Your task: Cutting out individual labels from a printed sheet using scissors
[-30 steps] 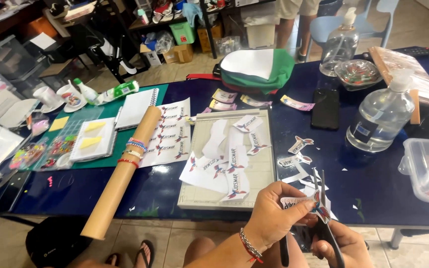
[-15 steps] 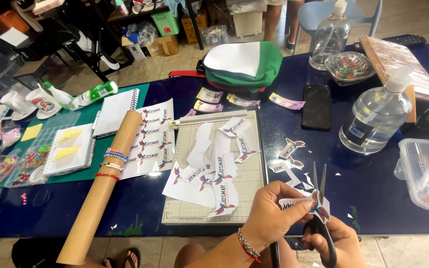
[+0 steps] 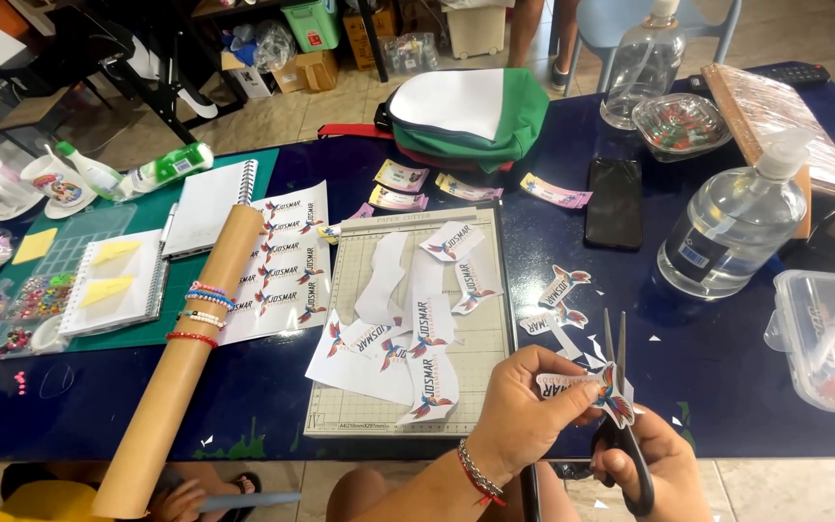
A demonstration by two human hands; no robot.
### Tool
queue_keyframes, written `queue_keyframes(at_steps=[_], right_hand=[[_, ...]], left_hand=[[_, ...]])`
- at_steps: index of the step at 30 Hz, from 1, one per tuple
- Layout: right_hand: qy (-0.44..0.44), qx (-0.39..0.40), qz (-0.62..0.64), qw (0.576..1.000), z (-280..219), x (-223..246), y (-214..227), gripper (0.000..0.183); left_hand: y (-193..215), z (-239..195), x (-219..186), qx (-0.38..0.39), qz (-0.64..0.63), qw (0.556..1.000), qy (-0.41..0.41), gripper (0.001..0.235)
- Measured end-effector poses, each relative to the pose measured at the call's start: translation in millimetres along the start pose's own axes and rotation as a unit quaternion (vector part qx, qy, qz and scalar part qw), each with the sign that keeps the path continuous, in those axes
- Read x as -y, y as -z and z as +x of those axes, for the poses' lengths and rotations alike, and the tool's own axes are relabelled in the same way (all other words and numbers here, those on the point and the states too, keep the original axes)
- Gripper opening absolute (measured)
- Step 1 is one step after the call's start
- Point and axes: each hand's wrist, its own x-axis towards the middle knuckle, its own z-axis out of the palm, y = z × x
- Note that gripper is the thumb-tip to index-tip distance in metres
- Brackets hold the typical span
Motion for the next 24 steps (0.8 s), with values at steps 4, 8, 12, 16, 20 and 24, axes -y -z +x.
queue_keyframes(at_steps=[4, 8, 12, 16, 20, 24], right_hand=[[-0.027, 0.001, -0.003, 1.0, 2, 22, -11, 0.092], [-0.013, 0.021, -0.03, 0.999, 7, 22, -8, 0.1], [-0.075, 0.016, -0.054, 0.996, 8, 19, 4, 0.102], [-0.117, 0.011, -0.057, 0.991, 15, 19, 11, 0.094], [-0.082, 0.066, -0.048, 0.993, 35, 17, 28, 0.089], [-0.071, -0.024, -0.179, 0.981, 52, 42, 22, 0.104]], left_hand=[[5, 4, 6, 0.0, 0.002, 1.0, 0.003, 0.018], [6, 4, 2, -0.003, 0.01, 1.0, 0.011, 0.019], [7, 6, -1, -0.009, 0.028, 0.999, 0.023, 0.017], [10, 8, -1, -0.015, 0.046, 0.999, 0.025, 0.016], [18, 8, -7, -0.009, 0.091, 0.996, 0.009, 0.015], [37, 21, -27, 0.049, 0.149, 0.985, -0.073, 0.009]])
